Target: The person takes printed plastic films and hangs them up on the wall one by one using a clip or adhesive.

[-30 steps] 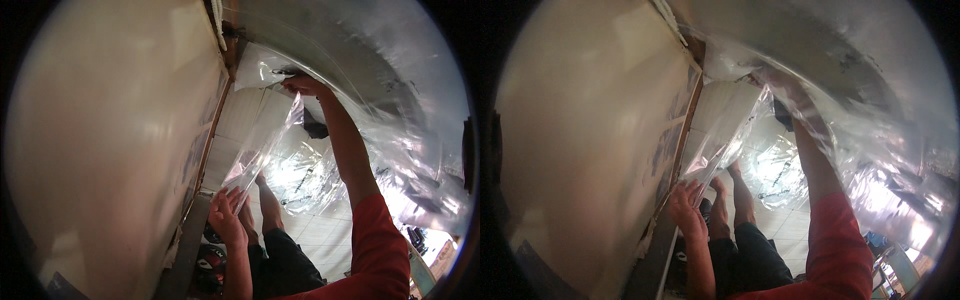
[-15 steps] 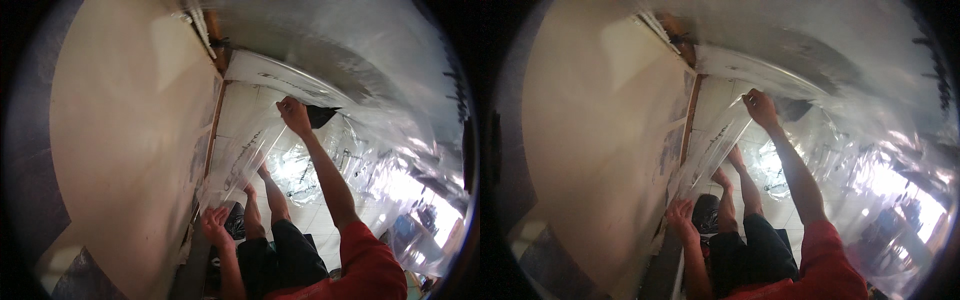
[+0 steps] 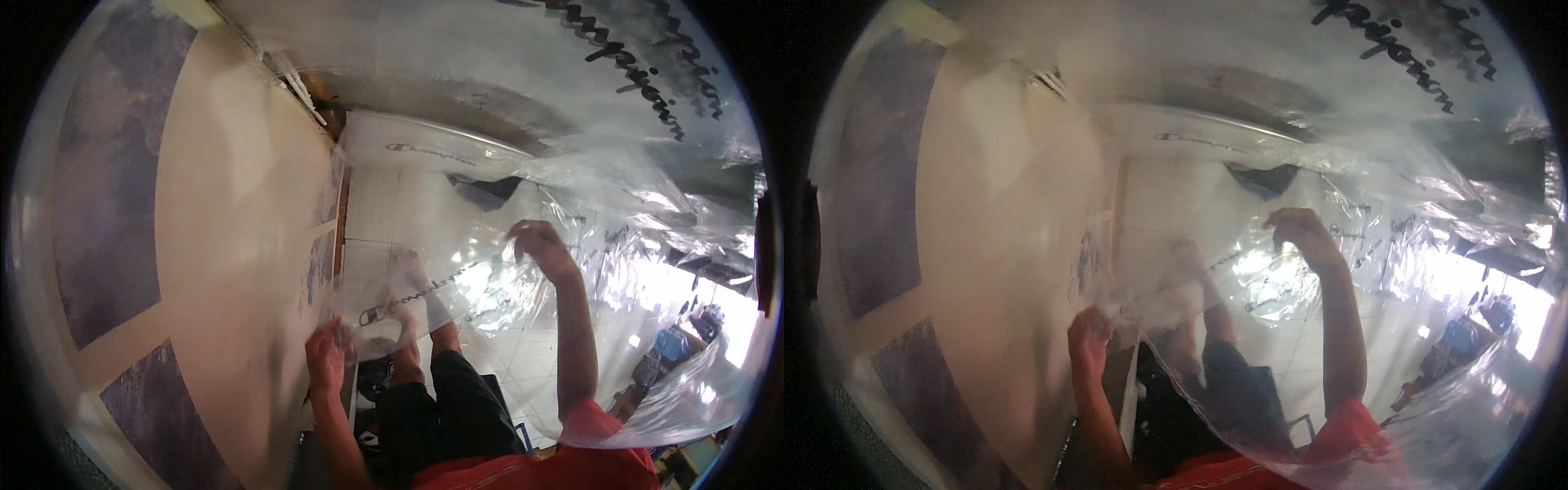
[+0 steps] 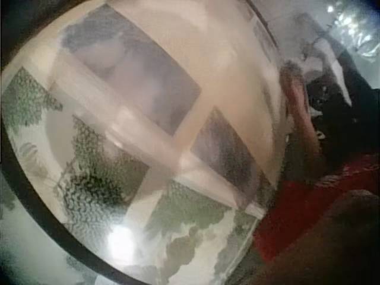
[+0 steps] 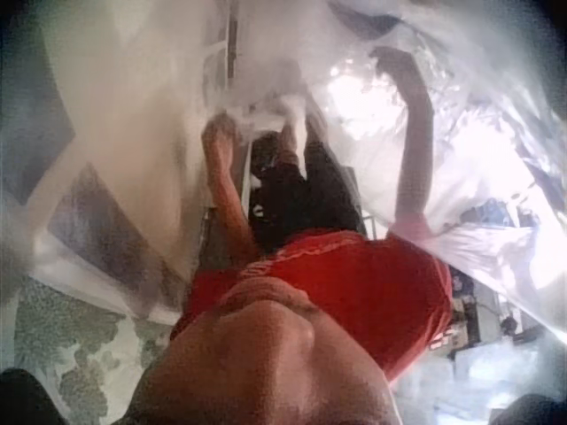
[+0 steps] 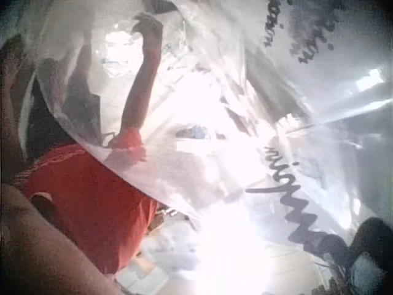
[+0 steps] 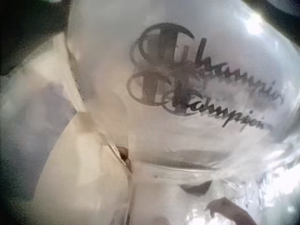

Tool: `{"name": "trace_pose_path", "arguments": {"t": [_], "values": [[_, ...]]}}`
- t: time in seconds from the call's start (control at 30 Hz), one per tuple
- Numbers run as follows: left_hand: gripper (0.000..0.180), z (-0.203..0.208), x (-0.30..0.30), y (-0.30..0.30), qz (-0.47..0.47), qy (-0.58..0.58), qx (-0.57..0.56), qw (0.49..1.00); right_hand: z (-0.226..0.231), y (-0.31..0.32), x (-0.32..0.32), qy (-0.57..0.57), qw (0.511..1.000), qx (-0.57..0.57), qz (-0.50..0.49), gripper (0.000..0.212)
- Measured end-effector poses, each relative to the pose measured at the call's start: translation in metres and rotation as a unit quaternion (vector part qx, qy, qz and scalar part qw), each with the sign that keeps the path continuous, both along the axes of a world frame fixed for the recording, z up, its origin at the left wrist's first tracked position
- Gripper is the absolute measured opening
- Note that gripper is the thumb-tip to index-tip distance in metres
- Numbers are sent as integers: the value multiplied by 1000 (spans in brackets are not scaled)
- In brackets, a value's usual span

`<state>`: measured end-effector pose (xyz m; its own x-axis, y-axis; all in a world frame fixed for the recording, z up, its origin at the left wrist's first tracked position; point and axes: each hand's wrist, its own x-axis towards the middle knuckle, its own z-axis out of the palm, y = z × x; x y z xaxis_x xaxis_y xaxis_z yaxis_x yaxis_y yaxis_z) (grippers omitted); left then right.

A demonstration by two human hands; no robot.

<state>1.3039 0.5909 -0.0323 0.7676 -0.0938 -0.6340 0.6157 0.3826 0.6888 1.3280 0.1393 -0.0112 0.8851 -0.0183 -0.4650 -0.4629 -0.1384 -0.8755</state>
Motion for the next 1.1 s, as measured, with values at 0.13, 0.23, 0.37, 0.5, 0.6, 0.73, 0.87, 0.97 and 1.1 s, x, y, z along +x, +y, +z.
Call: {"name": "trace_pose_path", "arguments": {"t": [0.13, 0.23, 0.37, 0.5, 0.6, 0.73, 0.87, 0.97, 1.1], "values": [[42, 31, 90, -43, -63, -67, 128, 988, 44, 0, 23, -21, 980, 93, -174, 32], [48, 56, 141, -76, -54, -188, 38, 980, 58, -8, 36, -88, 933, 202, -283, 36], [49, 97, 182, -108, 79, -78, -248, 962, 52, -28, 48, -236, 871, 312, -296, 46], [51, 91, 192, -128, 5, -230, -87, 969, 57, -23, 58, -275, 825, 311, -383, 50], [53, 69, 202, -122, -81, -236, 39, 968, 39, -38, 53, -350, 816, 368, -276, 46], [42, 62, 227, -132, -112, -280, 27, 953, 15, -33, 66, -116, 639, 511, -563, 29], [32, 84, 252, -145, 2, 54, -282, 958, -62, -76, 49, -240, 905, -32, -350, 33], [28, 50, 241, -137, -8, 2, -279, 960, -71, -64, 31, -126, 905, 101, -393, 38], [23, 15, 211, -134, -183, -213, 61, 958, -64, -42, 21, -2, 853, 191, -486, 33]]}}
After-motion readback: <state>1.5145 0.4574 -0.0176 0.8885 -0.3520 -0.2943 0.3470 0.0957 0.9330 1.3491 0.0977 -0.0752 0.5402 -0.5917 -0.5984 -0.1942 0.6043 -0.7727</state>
